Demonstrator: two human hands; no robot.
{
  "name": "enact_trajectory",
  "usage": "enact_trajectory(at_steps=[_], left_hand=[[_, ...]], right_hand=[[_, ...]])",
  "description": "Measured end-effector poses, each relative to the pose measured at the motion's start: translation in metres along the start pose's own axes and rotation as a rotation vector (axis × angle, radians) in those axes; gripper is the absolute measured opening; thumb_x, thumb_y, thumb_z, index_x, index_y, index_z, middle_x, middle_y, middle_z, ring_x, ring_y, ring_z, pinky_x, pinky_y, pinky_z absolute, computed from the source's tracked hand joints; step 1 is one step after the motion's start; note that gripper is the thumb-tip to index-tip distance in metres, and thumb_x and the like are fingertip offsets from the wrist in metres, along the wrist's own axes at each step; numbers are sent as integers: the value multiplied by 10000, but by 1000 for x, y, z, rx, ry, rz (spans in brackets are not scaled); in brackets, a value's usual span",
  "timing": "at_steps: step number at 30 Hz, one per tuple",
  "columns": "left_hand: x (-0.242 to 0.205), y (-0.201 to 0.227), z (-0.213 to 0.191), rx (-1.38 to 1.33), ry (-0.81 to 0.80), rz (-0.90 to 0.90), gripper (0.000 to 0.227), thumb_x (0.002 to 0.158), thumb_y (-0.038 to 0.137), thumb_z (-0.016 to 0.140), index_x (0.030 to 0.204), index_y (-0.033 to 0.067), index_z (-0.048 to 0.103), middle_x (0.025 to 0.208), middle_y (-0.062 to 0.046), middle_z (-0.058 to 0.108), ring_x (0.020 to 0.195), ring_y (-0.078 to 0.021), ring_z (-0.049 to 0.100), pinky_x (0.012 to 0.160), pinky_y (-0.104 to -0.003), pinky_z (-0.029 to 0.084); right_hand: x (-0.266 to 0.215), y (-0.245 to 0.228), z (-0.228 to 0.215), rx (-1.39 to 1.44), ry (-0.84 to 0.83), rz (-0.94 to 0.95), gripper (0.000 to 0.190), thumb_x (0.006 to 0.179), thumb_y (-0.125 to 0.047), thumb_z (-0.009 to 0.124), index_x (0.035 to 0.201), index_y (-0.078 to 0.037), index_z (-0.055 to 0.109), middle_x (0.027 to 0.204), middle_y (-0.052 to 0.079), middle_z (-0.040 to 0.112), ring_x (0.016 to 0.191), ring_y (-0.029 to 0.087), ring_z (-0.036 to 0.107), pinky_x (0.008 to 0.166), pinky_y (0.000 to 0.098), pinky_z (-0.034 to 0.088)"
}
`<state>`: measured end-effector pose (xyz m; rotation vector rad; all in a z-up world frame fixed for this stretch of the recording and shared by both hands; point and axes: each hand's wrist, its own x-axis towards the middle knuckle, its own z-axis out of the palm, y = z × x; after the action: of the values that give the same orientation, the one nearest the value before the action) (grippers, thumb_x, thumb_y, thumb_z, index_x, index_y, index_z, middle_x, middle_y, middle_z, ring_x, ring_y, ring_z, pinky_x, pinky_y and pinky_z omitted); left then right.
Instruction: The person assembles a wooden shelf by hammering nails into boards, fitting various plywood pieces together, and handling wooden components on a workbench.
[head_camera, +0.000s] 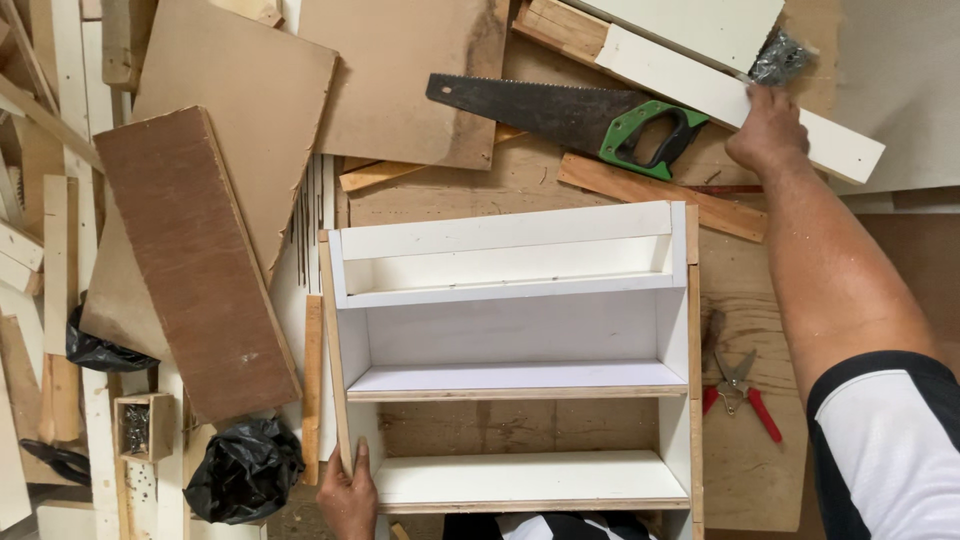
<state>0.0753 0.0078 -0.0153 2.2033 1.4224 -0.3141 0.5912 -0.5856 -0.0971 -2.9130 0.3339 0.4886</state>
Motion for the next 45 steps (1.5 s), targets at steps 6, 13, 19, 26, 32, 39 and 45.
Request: enact_trajectory(at_steps=[6,13,19,26,32,39,45], left_hand=[[-5,5,5,-68,-33,8,436,964,265,697,1279,-35,699,893,-223,785,728,-258,771,627,-364,591],[6,6,13,-22,-2,150,530,968,316,686,1330,-69,634,967,-270,763,851,-314,771,745,-434,620],[-5,23,5,-25,-17,196,504,981,323,653,1338,-30,614,958,-279,744,872,-370,762,753,-477,604],[-12,31,-5,23,31,339,465,1005,369,628,1260,-19,653,929,-299,737,894,-448,741,785,-529,574],[-1,17,2,-48,57,420,647,991,495,639,1329,-57,610,1172,-333,677,1107,-454,668,948,-514,524],[-16,-56,7,-984,-98,741,958,995,757,434,1532,-36,443,1465,-176,554,1391,-321,480,1173,-423,334],[-60,-139,-14,-884,-106,701,892,952,713,571,1496,10,499,1463,-185,571,1394,-359,512,1150,-462,394]], right_hand=[[17,27,13,-202,89,-52,881,782,-101,796,1594,-131,457,1512,260,478,1410,409,419,1129,610,365],[1,50,-25,-371,370,-199,848,781,-474,857,1452,-56,554,1295,234,632,1194,413,571,1062,701,344],[-80,51,-60,-46,240,-159,718,849,-465,862,1391,-102,561,1251,199,679,1164,360,616,983,558,395],[-246,51,-66,240,31,-10,943,624,-440,928,1409,-98,534,1258,176,694,1139,337,672,924,503,525],[-399,52,-58,237,162,-259,765,648,-328,871,1331,-78,634,1256,145,697,1122,329,684,973,459,557],[-563,10,-22,146,36,-466,773,589,-273,859,1320,-133,647,1204,104,707,1095,262,685,956,429,576],[-642,-20,34,104,7,-484,760,591,-255,846,1319,-164,650,1204,92,711,1108,231,685,959,419,600]])
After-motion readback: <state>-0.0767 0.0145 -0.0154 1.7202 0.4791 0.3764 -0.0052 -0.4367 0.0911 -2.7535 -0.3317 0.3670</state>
